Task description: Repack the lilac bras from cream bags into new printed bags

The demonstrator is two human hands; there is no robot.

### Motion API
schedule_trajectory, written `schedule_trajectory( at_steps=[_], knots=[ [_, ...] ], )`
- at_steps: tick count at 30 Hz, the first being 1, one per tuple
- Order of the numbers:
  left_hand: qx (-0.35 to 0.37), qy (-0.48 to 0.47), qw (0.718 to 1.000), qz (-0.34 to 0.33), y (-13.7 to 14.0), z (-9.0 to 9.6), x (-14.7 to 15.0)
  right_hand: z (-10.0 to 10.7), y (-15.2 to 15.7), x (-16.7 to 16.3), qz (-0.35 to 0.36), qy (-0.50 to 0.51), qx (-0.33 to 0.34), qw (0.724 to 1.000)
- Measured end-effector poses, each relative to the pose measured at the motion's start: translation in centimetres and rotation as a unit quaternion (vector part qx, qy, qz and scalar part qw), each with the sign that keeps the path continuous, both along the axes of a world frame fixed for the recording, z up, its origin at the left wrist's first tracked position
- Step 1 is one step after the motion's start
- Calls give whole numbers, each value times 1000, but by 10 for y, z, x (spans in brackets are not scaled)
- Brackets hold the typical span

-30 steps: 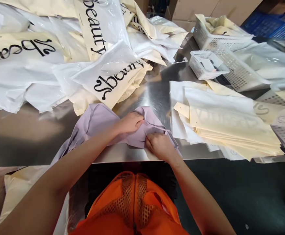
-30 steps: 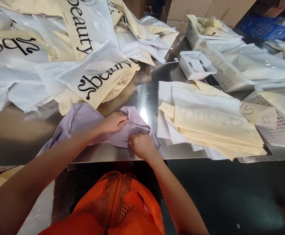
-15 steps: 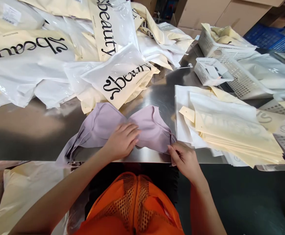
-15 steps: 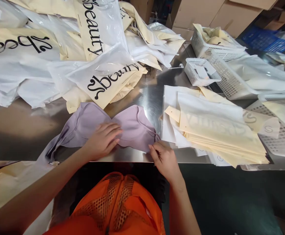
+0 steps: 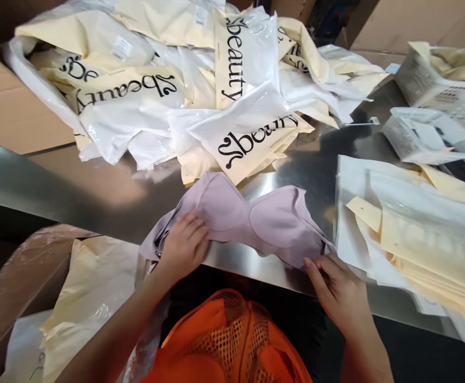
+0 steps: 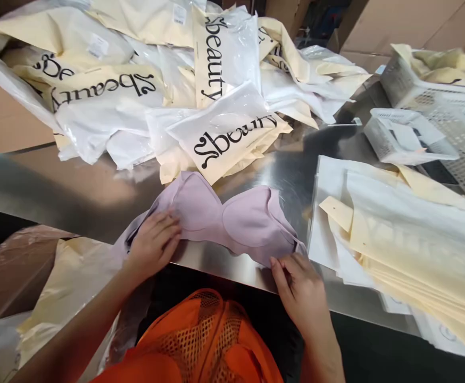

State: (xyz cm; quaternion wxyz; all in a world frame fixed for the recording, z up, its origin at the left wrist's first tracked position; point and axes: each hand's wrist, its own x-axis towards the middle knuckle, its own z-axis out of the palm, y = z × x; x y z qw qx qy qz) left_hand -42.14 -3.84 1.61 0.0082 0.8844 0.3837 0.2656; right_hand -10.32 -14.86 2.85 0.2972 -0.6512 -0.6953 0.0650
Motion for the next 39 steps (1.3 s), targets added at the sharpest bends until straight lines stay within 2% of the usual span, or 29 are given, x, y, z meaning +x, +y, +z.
schedule_trajectory(
  at_steps=[3, 5, 9, 12, 14, 16, 17, 18, 19, 20, 22, 23, 24, 25, 27, 30, 31, 32, 33, 34, 35, 36, 37, 38, 39],
  knots=[
    [15, 41, 993, 113, 15, -4, -26, 0, 8, -10, 12, -4, -10, 1000],
    [22, 39, 987, 153, 17, -6, -37, 1, 12, -16, 12, -12, -17, 1000],
    [35, -46, 981, 186, 4, -7, -57, 0, 12, -16, -8, -34, -4, 999],
    [53, -40, 962, 263, -12, -13, -76, -4, 1, -11, -46, -37, -1, 998],
    [39, 5, 947, 318, -24, -19, -87, -8, -10, -11, -82, -12, -27, 996],
    [1, 30, 938, 346, -35, -24, -95, -10, -21, -18, -135, 67, -100, 984],
    [-24, 24, 937, 347, -40, -25, -97, -11, -26, -24, -164, 140, -153, 964],
    [-51, 3, 935, 350, -42, -25, -99, -11, -31, -33, -188, 236, -209, 930],
    [-87, -32, 927, 363, -43, -23, -102, -12, -34, -44, -204, 346, -261, 878],
    [-135, -82, 911, 381, -40, -19, -105, -11, -36, -55, -212, 458, -299, 810],
    [-264, -218, 848, 404, -25, -7, -116, -10, -35, -79, -214, 643, -321, 662],
    [-326, -281, 810, 398, -12, 2, -124, -8, -33, -89, -216, 704, -310, 601],
    [-383, -327, 777, 377, 2, 11, -134, -6, -29, -97, -224, 745, -293, 555],
    [-415, -348, 763, 352, 17, 21, -145, -4, -25, -103, -236, 772, -274, 522],
    [-419, -342, 770, 338, 41, 41, -163, 3, -16, -107, -272, 797, -230, 488],
    [-254, -336, 818, 393, 44, 60, -162, 16, -6, -100, -338, 802, -166, 463],
    [-213, -357, 821, 391, 35, 62, -150, 20, -4, -97, -350, 804, -149, 457],
    [-209, -382, 818, 376, 21, 60, -132, 23, -2, -94, -357, 807, -135, 452],
    [-264, -434, 794, 334, 5, 56, -111, 26, 0, -92, -358, 811, -125, 446],
    [-414, -474, 732, 260, -12, 50, -87, 28, 3, -90, -358, 816, -122, 437],
    [-566, -500, 626, 194, -27, 42, -62, 29, 6, -89, -356, 822, -126, 427],
    [-675, -518, 503, 154, -41, 35, -37, 30, 9, -89, -358, 826, -136, 414],
    [-732, -536, 392, 151, -50, 28, -15, 31, 14, -90, -357, 830, -151, 402],
    [-758, -551, 316, 150, -57, 23, 4, 32, 18, -91, -352, 833, -167, 393],
    [-767, -566, 264, 148, -59, 19, 19, 33, 23, -91, -344, 835, -181, 389]
  ],
)
